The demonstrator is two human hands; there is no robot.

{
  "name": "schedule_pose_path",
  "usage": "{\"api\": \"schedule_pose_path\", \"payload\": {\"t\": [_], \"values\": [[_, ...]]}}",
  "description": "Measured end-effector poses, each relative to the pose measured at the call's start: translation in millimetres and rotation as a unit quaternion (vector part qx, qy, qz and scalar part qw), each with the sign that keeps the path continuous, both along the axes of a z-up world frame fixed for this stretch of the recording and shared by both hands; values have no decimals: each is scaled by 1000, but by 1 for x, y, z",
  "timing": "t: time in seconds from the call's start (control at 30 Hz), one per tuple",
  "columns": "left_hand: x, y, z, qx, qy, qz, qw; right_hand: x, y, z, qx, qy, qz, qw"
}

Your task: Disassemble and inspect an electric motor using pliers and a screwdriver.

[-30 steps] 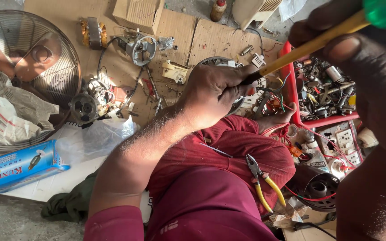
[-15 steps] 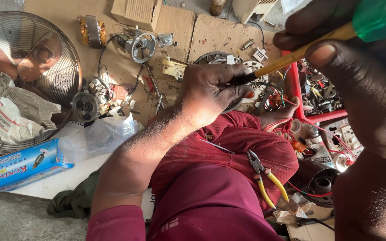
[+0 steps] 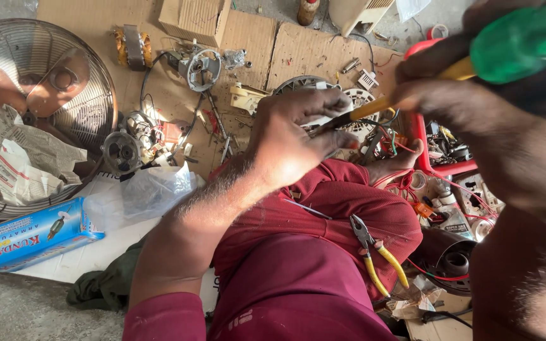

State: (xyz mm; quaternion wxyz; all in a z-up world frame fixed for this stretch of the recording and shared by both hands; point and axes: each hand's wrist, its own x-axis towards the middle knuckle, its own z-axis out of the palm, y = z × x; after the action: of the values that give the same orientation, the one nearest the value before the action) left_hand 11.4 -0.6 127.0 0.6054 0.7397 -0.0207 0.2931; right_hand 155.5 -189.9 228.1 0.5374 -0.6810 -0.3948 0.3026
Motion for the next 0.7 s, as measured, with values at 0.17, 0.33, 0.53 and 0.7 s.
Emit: {"api": "schedule_pose_path", "payload": {"t": [0.17, 0.33, 0.53, 0.7], "values": [[-9, 5, 21, 49, 11, 48, 998, -51, 32, 20, -106, -32, -227, 968], [-26, 9, 7, 62, 57, 42, 996, -76, 54, 63, 74, -1, -47, 996], [-28, 10, 40, 57, 21, 46, 997, -64, 54, 34, 90, -160, -72, 980], [-28, 11, 30, 47, 13, 56, 997, -82, 70, 57, 13, -162, -121, 979]]}}
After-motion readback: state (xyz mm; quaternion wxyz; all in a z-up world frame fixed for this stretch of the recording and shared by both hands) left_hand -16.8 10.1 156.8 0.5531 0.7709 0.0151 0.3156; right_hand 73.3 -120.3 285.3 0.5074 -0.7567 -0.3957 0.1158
